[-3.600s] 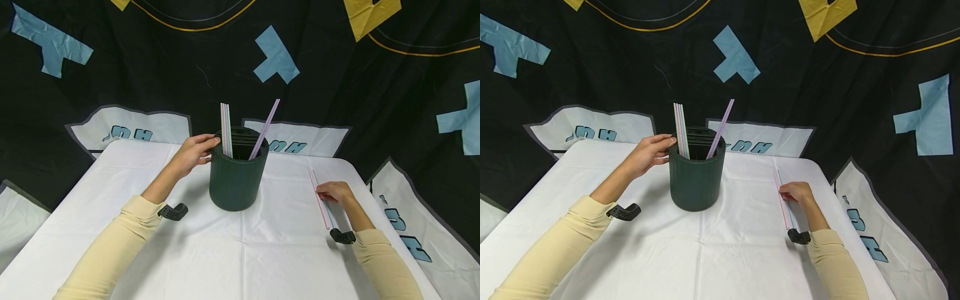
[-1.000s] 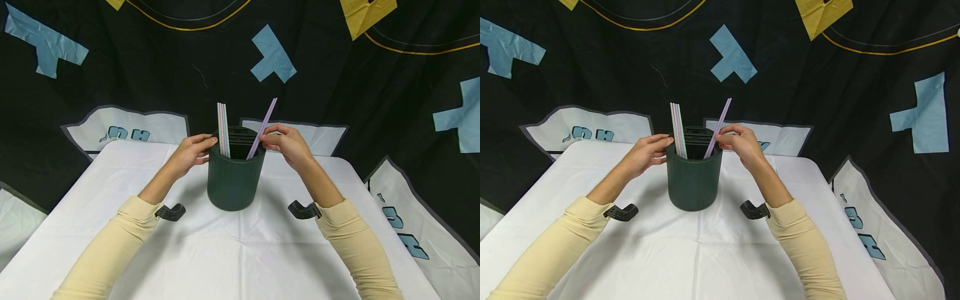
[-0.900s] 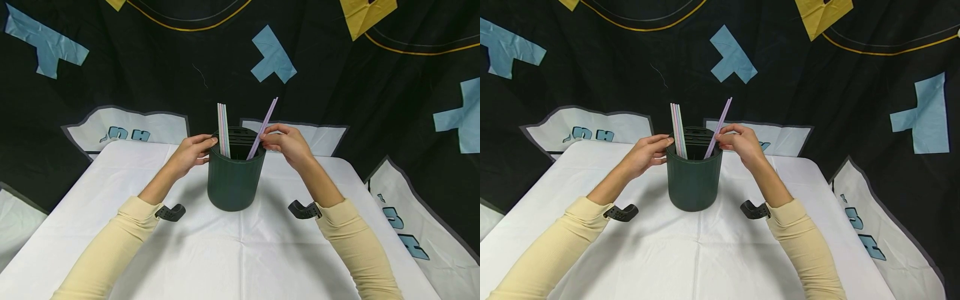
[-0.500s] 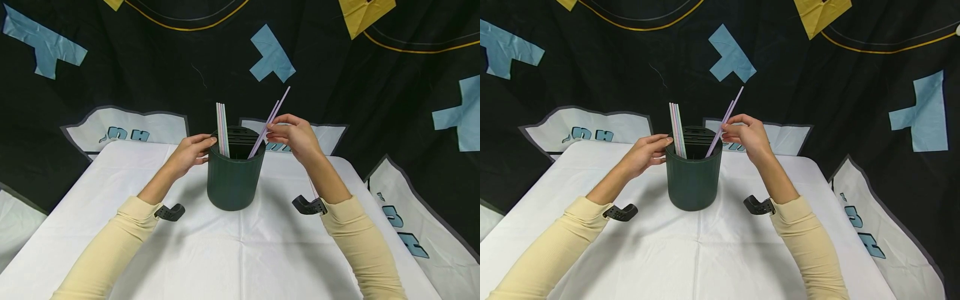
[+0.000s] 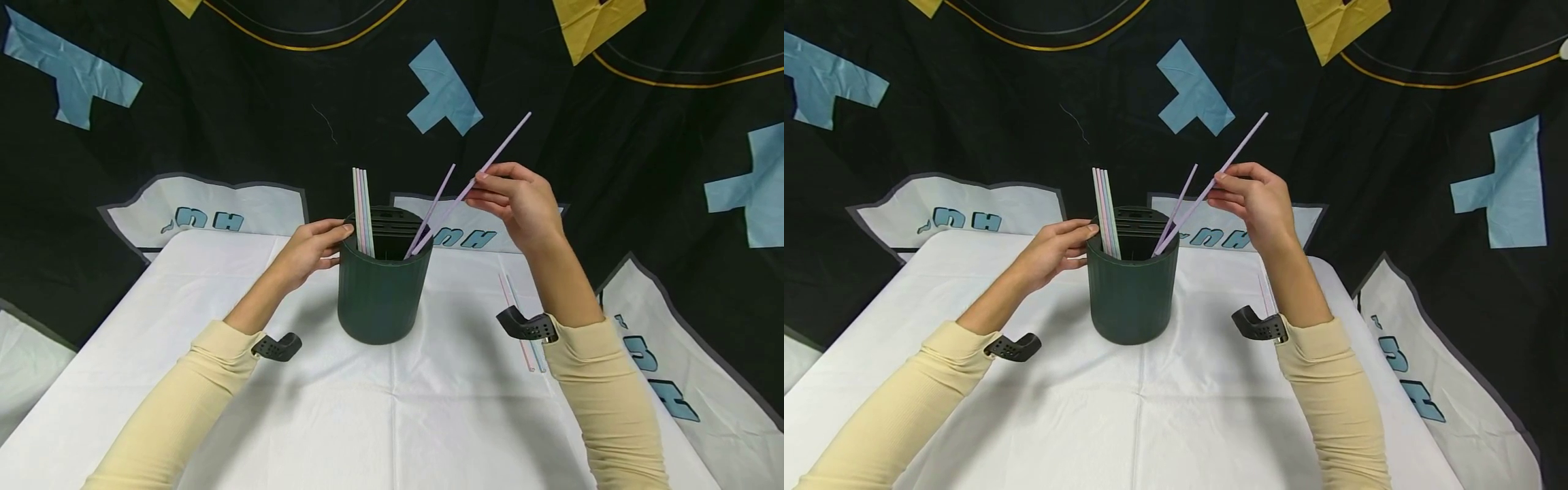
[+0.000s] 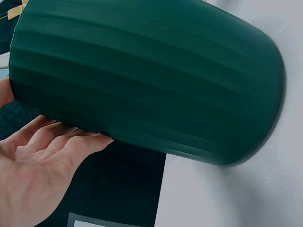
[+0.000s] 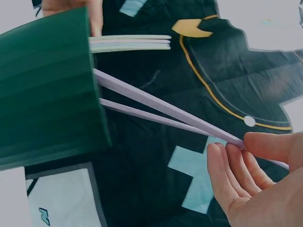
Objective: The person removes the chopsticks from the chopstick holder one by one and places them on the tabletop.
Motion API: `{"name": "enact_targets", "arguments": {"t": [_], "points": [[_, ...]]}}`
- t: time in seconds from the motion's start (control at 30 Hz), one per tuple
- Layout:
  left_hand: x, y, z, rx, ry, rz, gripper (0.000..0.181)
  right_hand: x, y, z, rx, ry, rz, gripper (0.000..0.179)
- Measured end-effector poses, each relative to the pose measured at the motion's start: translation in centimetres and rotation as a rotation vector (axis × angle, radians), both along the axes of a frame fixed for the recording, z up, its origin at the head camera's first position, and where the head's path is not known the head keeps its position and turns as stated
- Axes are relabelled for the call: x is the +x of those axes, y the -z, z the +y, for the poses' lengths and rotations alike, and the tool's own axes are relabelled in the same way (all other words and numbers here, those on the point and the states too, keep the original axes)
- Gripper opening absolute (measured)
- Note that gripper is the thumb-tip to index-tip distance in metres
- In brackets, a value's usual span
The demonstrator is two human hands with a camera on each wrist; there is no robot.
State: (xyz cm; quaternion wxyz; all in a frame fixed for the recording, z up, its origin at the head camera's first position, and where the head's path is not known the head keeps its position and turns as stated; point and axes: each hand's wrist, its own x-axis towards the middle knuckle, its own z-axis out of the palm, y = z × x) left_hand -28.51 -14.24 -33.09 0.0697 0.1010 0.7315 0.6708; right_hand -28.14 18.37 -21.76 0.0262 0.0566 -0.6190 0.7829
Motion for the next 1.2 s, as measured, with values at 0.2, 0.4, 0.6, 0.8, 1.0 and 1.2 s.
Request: {"name": "enact_targets", "arguments": {"t": [0.2, 0.4, 0.6, 0.8, 1.0, 1.2], "points": [[0.0, 0.0, 0.0, -0.004, -0.001, 0.004, 0.052, 0.3, -0.4, 1.9, -0.069, 0.018, 0.002, 0.021], [0.0, 0.0, 0.0, -0.001, -0.002, 0.003, 0.051, 0.2, 0.8, 3.9, -0.008, 0.049, -0.051, 0.021], [0.0, -0.1, 0.0, -0.002, -0.001, 0.004, 0.052, -0.5, 3.2, 6.2, 0.118, 0.088, -0.129, 0.022], [0.0, 0.0, -0.1, 0.001, 0.000, 0.001, 0.054, -1.4, 6.2, 8.6, 0.288, 0.090, -0.190, 0.021], [-0.1, 0.1, -0.1, 0.007, -0.002, -0.001, 0.054, -2.4, 9.5, 10.2, 0.395, 0.054, -0.266, 0.039], [0.0, 0.1, 0.0, 0.005, 0.001, -0.002, 0.054, -3.0, 12.4, 11.4, 0.477, 0.055, -0.337, 0.044]]}}
